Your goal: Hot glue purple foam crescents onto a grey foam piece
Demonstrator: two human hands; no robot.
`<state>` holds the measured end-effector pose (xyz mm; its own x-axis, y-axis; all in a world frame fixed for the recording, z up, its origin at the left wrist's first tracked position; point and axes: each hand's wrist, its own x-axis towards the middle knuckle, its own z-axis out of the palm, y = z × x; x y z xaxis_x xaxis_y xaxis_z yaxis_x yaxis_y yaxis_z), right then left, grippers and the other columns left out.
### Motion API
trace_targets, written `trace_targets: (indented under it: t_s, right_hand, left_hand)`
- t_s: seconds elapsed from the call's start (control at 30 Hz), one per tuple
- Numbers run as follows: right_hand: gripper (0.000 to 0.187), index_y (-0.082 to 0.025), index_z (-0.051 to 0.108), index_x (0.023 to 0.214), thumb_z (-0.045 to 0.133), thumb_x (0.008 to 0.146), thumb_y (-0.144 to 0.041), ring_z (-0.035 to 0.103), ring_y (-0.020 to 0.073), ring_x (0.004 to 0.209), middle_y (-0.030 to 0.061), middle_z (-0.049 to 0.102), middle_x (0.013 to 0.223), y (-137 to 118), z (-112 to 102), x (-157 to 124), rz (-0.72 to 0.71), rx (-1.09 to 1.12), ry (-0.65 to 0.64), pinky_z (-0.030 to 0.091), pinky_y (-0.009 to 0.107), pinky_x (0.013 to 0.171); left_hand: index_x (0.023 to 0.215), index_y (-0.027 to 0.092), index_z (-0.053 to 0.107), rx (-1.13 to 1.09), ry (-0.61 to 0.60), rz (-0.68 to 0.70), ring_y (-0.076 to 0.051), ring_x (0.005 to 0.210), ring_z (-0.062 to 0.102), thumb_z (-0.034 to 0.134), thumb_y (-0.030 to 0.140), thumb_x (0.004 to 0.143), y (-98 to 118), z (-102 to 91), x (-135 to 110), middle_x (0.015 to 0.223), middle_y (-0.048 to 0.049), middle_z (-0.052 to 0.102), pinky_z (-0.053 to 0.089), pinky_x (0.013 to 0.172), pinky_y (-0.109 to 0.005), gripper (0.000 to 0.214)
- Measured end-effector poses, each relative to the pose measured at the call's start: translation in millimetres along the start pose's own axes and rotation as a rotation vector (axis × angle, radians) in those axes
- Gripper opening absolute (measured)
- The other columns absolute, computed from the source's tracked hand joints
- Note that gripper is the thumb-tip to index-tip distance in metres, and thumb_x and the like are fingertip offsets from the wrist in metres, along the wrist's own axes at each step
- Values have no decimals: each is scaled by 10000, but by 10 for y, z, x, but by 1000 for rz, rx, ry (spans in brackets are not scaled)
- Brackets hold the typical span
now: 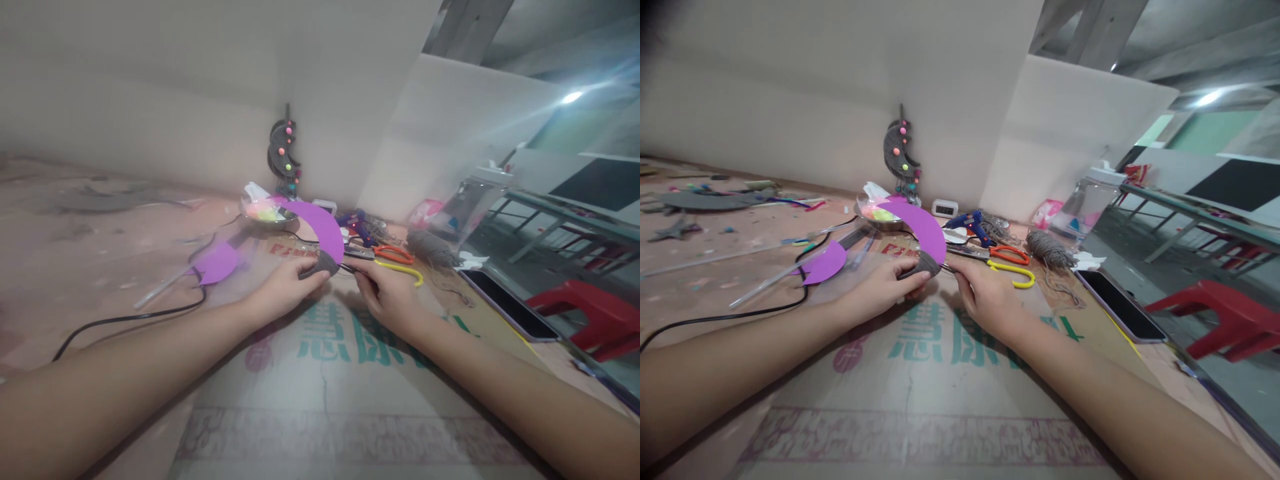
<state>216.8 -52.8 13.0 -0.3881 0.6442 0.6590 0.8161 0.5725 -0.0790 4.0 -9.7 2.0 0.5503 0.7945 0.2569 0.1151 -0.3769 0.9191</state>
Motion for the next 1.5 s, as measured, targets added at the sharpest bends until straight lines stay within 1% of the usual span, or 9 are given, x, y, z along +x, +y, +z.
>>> trace_targets:
  t_s: [0.5,0.7,0.87,1.03,1.17,1.3,1.37,1.43,1.5]
  right_hand:
    - [282,-225,598,1166,431,939,-232,685,187,878,58,720,1032,12,-4,-20,44,0,6,529,310,776]
    - [284,-190,600,1132,404,956,-294,657,174,743,62,710,892,58,-35,29,244,99,63,512,289,685]
    - [349,-164,648,1122,387,957,-328,629,244,993,113,687,1071,442,-81,152,295,-27,5,488,380,857]
    - [340,-171,670,1154,485,905,-308,631,249,924,126,675,1055,1017,-28,100,313,-228,-141,496,374,803]
    - [280,-151,710,1066,579,841,-256,616,240,946,132,678,1016,1233,7,26,284,-264,-231,474,360,854]
    - [302,-152,721,987,535,880,-364,622,227,859,112,686,956,1041,-87,119,380,-100,-107,480,354,776]
    - [391,-157,706,985,487,900,-469,616,186,747,78,684,854,806,-164,199,466,145,-65,482,316,696]
    - [502,-150,676,1016,404,913,-559,555,137,589,39,636,723,534,-221,261,499,466,-117,465,279,592]
    - [484,-143,641,1030,454,890,-567,497,113,527,1,579,629,288,-235,287,499,644,-122,424,251,534]
  left_hand:
    - [715,173,526,22,32,-28,-121,586,470,523,435,853,-17,6,-6,629,22,525,347,541,-237,296]
    - [725,173,517,-9,27,-43,-120,574,461,523,442,852,-21,8,3,624,25,518,342,532,-237,298]
    - [692,171,517,60,-3,-3,-119,605,461,526,433,858,-11,-5,8,631,27,498,331,560,-240,310]
    - [641,170,490,82,-61,6,-111,579,428,504,466,864,9,-12,9,607,31,452,312,541,-237,371]
    - [635,169,486,32,-85,-16,-103,543,404,412,501,902,11,-16,9,596,24,455,307,528,-239,433]
    - [617,171,469,50,-91,-25,-102,538,395,452,494,887,7,-22,7,585,31,437,291,518,-239,421]
    - [620,168,484,47,-101,-25,-105,551,404,491,478,869,13,-17,2,587,33,437,288,519,-238,398]
    - [649,163,538,24,-130,-22,-112,578,426,509,448,865,27,-5,-7,608,28,469,301,536,-236,359]
    - [701,161,605,9,-172,-6,-119,619,459,518,405,867,43,9,-14,647,19,526,320,565,-235,307]
